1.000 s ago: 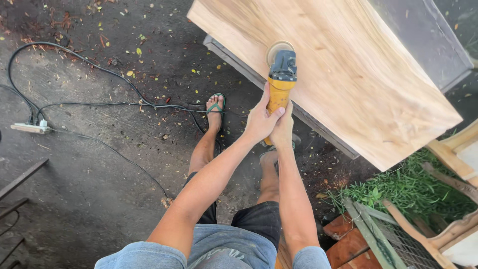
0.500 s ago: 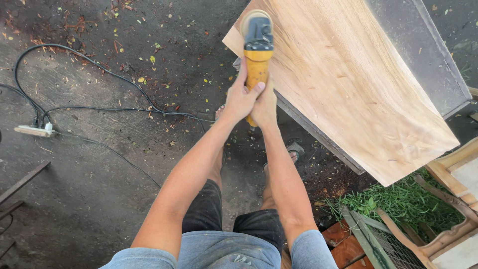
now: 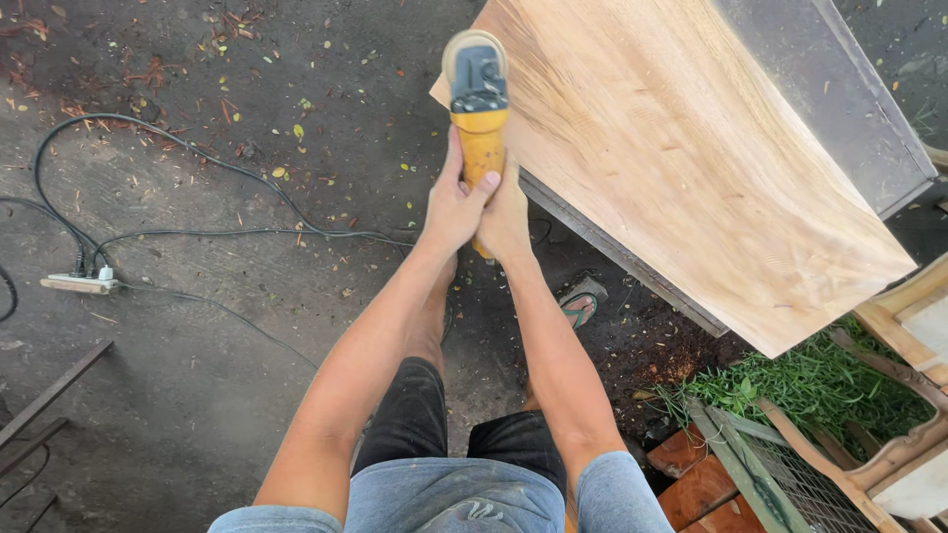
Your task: The person uses a handheld electric sander to smooth the surface of a rectangular wooden board placed on a workbench. The person moves the sander across the board in overlapping passes, then flips the board over to sand the other side.
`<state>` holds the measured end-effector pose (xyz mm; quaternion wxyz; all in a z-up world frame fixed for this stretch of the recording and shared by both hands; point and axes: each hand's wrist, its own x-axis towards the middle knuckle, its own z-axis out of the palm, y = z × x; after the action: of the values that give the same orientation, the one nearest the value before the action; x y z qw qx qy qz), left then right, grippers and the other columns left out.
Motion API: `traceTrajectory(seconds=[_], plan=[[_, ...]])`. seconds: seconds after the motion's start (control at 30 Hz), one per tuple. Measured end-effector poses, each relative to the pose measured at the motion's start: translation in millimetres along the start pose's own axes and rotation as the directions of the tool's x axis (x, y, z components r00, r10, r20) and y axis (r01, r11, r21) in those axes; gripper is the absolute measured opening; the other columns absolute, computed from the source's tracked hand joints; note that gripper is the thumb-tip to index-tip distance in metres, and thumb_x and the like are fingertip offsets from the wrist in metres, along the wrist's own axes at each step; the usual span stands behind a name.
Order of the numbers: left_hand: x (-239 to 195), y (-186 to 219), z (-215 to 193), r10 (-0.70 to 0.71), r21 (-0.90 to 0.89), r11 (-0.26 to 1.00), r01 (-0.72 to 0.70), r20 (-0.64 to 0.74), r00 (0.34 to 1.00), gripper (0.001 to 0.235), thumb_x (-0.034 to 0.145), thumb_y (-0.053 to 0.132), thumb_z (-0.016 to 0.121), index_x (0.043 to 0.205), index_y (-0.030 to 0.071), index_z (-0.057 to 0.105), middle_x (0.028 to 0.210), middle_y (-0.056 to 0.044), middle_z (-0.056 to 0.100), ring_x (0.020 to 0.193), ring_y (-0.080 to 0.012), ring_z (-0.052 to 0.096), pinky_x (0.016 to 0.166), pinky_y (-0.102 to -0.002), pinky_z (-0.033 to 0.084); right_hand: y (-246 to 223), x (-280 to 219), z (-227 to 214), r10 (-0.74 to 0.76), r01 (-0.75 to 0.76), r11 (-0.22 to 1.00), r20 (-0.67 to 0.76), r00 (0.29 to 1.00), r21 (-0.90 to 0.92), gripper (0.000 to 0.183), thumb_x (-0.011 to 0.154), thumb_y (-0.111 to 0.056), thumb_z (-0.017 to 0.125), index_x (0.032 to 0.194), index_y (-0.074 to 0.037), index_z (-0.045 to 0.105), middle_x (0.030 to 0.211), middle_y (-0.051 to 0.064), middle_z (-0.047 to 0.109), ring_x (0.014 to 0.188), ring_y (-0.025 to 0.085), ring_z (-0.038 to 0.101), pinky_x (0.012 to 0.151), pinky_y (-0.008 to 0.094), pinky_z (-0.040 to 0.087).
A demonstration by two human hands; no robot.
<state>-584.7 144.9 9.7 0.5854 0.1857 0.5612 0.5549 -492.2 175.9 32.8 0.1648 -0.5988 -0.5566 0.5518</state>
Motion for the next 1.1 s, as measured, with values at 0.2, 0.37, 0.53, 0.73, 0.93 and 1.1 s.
traceTrajectory(seconds=[0.2, 0.37, 0.53, 0.73, 0.93, 1.1], plan=[[-12, 2, 12, -0.126, 0.112, 0.985, 0.128, -0.025, 0.992, 0.091, 0.096, 0.013, 0.064, 0.165, 0.001, 0.005, 0.149, -0.022, 0.054, 0.127, -0.0214, 0.059, 0.107, -0.032, 0.048, 21, -14, -5, -0.066, 0.065, 0.998, -0.052, 0.996, -0.014, 0.077, 0.092, -0.023, 0.076, 0.154, -0.003, 0.035, 0.129, 0.026, 0.069, 0.116, 0.038, 0.070, 0.094, 0.042, 0.056], [-23, -8, 55, -0.067, 0.536, 0.842, -0.064, 0.222, 0.973, 0.091, 0.095, 0.017, 0.075, 0.165, 0.007, 0.018, 0.155, -0.024, 0.050, 0.137, -0.0275, 0.053, 0.111, -0.038, 0.045, 55, -52, -34, 0.085, -0.025, 0.975, -0.262, 0.961, 0.222, 0.069, 0.098, -0.020, 0.069, 0.155, -0.003, 0.032, 0.135, 0.021, 0.067, 0.119, 0.029, 0.071, 0.099, 0.038, 0.056], [0, -1, 50, -0.285, 0.615, 0.764, 0.195, 0.049, 0.957, 0.090, 0.092, 0.024, 0.072, 0.166, 0.016, 0.022, 0.136, -0.015, 0.069, 0.102, -0.0211, 0.071, 0.092, -0.033, 0.057, 54, -24, -25, 0.078, -0.014, 0.971, -0.262, 0.962, 0.238, 0.066, 0.095, -0.017, 0.070, 0.149, -0.001, 0.037, 0.125, 0.018, 0.073, 0.111, 0.026, 0.074, 0.095, 0.037, 0.058], [14, 11, 21, -0.087, 0.150, 0.987, 0.066, 0.136, 0.987, 0.091, 0.104, 0.011, 0.066, 0.168, 0.007, 0.001, 0.153, -0.016, 0.052, 0.130, -0.0162, 0.062, 0.109, -0.032, 0.053, 22, 1, -14, 0.017, 0.007, 0.987, -0.147, 0.989, 0.159, 0.076, 0.090, -0.022, 0.074, 0.153, -0.004, 0.035, 0.125, 0.025, 0.069, 0.113, 0.041, 0.070, 0.093, 0.044, 0.057], [-19, -32, 66, -0.133, 0.296, 0.952, 0.080, 0.162, 0.978, 0.093, 0.101, 0.009, 0.065, 0.166, 0.001, -0.001, 0.153, -0.021, 0.051, 0.130, -0.0197, 0.057, 0.109, -0.030, 0.047, 39, -39, -73, 0.117, -0.089, 0.979, -0.150, 0.982, 0.184, 0.078, 0.088, -0.023, 0.075, 0.152, -0.006, 0.034, 0.127, 0.025, 0.067, 0.118, 0.043, 0.066, 0.095, 0.046, 0.054], [-74, -94, 133, -0.160, 0.331, 0.940, 0.082, 0.217, 0.963, 0.092, 0.099, 0.009, 0.066, 0.164, -0.003, 0.002, 0.153, -0.019, 0.050, 0.132, -0.0181, 0.056, 0.110, -0.029, 0.048, 96, -98, -134, 0.157, -0.102, 0.965, -0.223, 0.962, 0.242, 0.075, 0.090, -0.020, 0.074, 0.152, -0.005, 0.036, 0.128, 0.023, 0.069, 0.118, 0.038, 0.070, 0.096, 0.042, 0.056]])
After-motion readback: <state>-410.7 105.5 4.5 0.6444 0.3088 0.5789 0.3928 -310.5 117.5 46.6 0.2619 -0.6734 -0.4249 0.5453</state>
